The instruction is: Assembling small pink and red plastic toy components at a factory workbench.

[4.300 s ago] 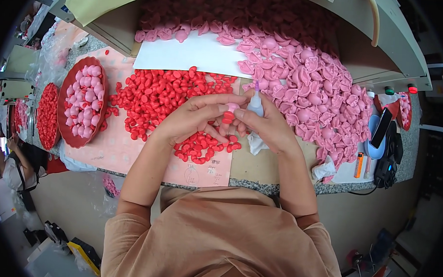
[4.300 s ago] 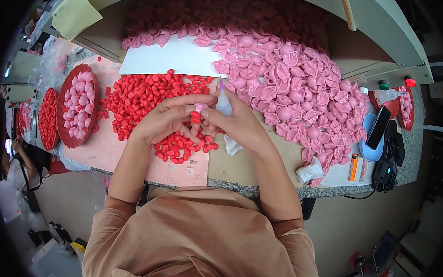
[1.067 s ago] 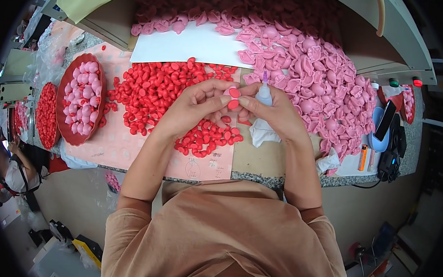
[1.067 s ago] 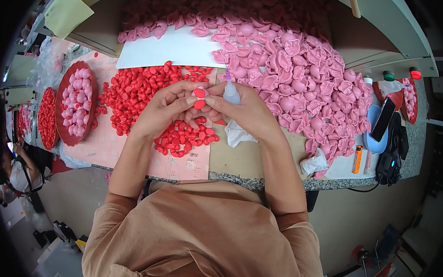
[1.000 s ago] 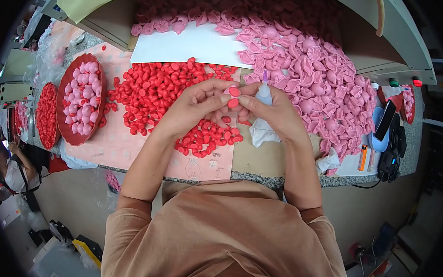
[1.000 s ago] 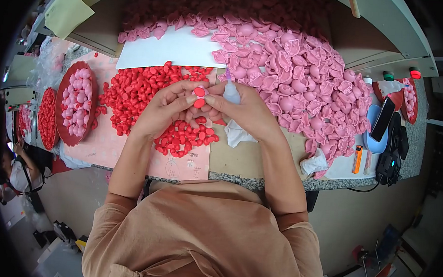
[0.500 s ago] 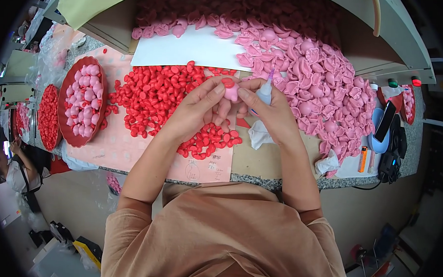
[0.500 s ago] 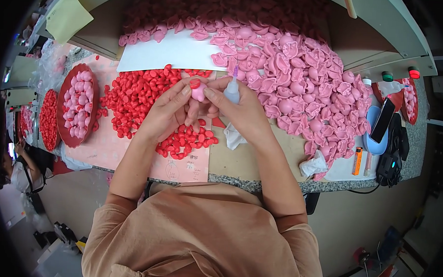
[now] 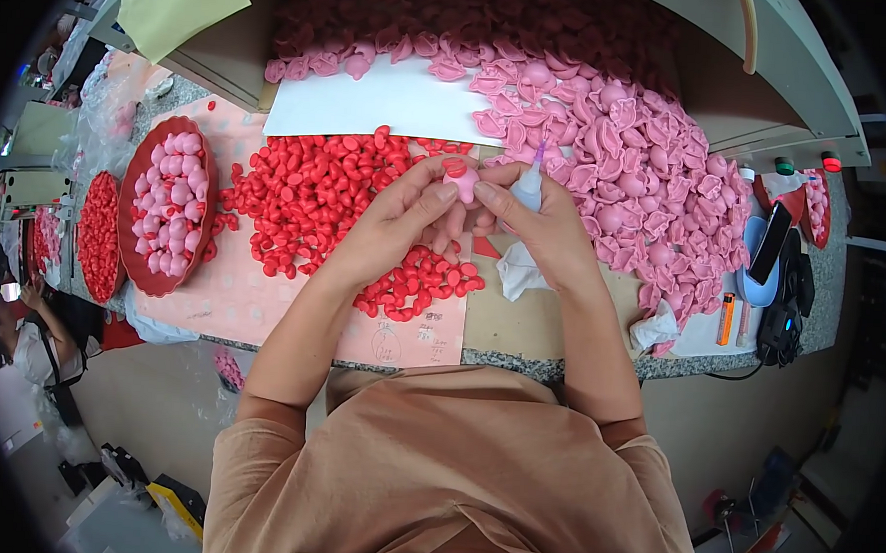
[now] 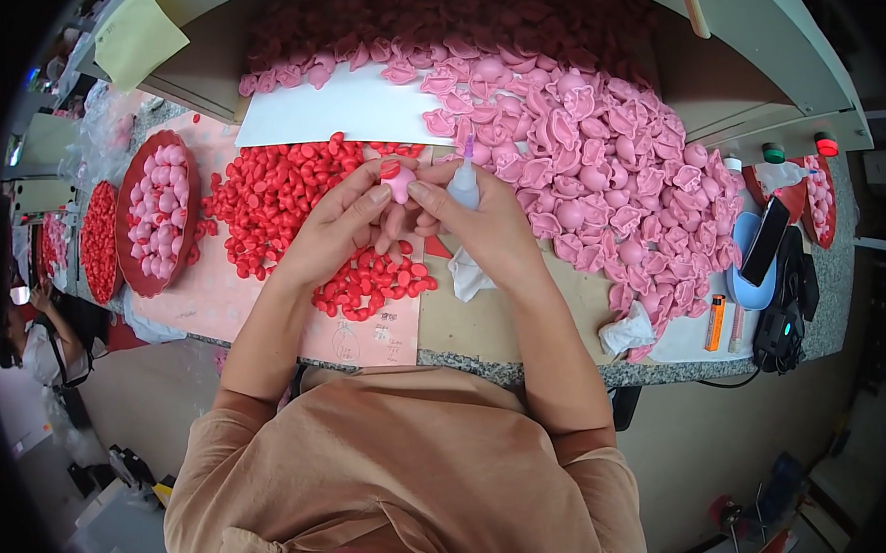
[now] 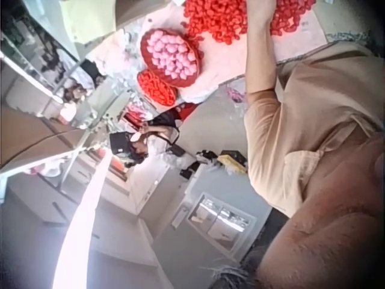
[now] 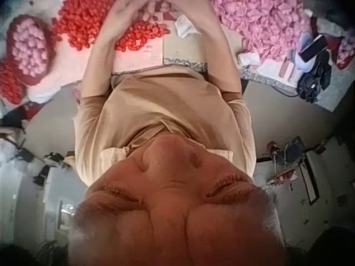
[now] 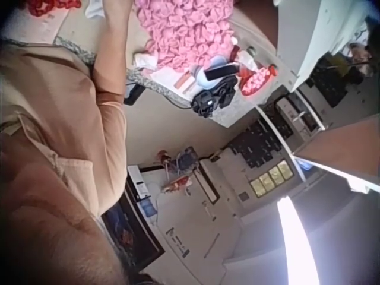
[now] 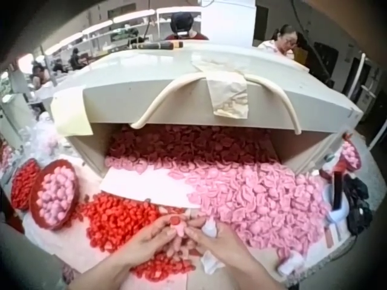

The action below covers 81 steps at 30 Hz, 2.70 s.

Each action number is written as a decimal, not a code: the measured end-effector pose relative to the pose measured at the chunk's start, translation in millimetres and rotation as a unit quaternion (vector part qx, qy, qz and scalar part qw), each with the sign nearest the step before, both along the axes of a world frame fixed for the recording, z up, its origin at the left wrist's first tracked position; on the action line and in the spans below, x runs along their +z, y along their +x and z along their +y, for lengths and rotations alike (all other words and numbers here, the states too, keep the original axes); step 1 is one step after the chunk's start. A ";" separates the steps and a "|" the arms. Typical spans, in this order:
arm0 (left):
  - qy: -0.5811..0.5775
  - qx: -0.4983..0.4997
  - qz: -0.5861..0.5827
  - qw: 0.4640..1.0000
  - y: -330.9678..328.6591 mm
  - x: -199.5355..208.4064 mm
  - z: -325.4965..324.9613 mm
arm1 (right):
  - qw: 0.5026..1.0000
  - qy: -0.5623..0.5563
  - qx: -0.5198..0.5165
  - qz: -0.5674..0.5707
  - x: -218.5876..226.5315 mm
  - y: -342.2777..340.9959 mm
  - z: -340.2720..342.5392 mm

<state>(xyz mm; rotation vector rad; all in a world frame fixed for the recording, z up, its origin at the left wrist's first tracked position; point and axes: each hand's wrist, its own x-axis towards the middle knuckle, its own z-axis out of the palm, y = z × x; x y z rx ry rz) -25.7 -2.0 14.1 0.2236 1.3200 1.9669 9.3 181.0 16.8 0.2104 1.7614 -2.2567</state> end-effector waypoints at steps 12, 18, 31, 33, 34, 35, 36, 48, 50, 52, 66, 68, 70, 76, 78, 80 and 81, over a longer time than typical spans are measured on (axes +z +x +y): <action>0.001 0.050 0.102 0.994 2.7 5.8 -3.6 | 0.997 0.061 -0.028 0.039 -0.9 8.1 -11.1; -0.284 0.311 0.352 0.836 -0.2 37.4 -94.8 | 0.989 0.088 -0.011 0.116 4.0 13.8 -24.4; -0.629 0.359 0.396 0.565 -0.2 7.6 -248.4 | 0.970 0.157 -0.015 0.185 -3.5 12.4 -29.5; -0.644 0.327 0.393 0.569 -0.1 8.4 -249.6 | 0.968 0.155 -0.038 0.195 -0.7 11.3 -33.1; -0.668 0.305 0.373 0.567 1.0 14.9 -248.5 | 0.967 0.159 -0.040 0.194 -1.3 11.3 -31.6; -0.691 0.283 0.353 0.564 1.5 18.2 -247.2 | 0.964 0.170 -0.052 0.196 -3.0 10.9 -29.2; -0.690 0.283 0.355 0.565 1.2 16.8 -247.5 | 0.961 0.180 -0.064 0.199 -3.8 10.5 -28.6; -0.609 0.341 0.421 0.579 30.0 9.1 -208.3 | 0.942 0.297 -0.094 0.128 -10.5 76.7 18.5; -0.593 0.350 0.440 0.576 29.0 8.1 -190.5 | 0.940 0.313 -0.076 0.112 -0.4 86.7 20.8; -0.566 0.360 0.514 0.534 27.3 10.5 -168.2 | 0.902 0.410 -0.042 0.127 0.5 95.7 22.4; -0.132 0.055 0.311 0.940 94.0 17.2 16.9 | 0.994 0.081 -0.070 0.020 17.4 109.2 10.8; -0.112 0.114 0.245 0.956 93.3 9.4 17.8 | 0.995 0.061 -0.081 -0.001 23.8 111.8 17.0; -0.203 0.132 0.385 0.891 93.4 12.8 14.4 | 0.984 0.155 -0.080 0.043 18.6 120.2 29.9; -0.277 0.019 0.606 0.745 90.2 26.9 65.1 | 0.910 0.260 -0.313 0.078 14.5 173.2 86.8; -0.188 -0.050 0.632 0.750 95.8 25.0 91.7 | 0.901 0.255 -0.344 0.075 20.6 183.1 99.2; -0.140 -0.080 0.660 0.733 106.6 21.5 128.7 | 0.895 0.244 -0.364 0.075 25.1 187.7 104.2; -0.133 -0.082 0.672 0.724 109.9 17.1 148.5 | 0.882 0.274 -0.373 0.090 27.0 187.5 104.3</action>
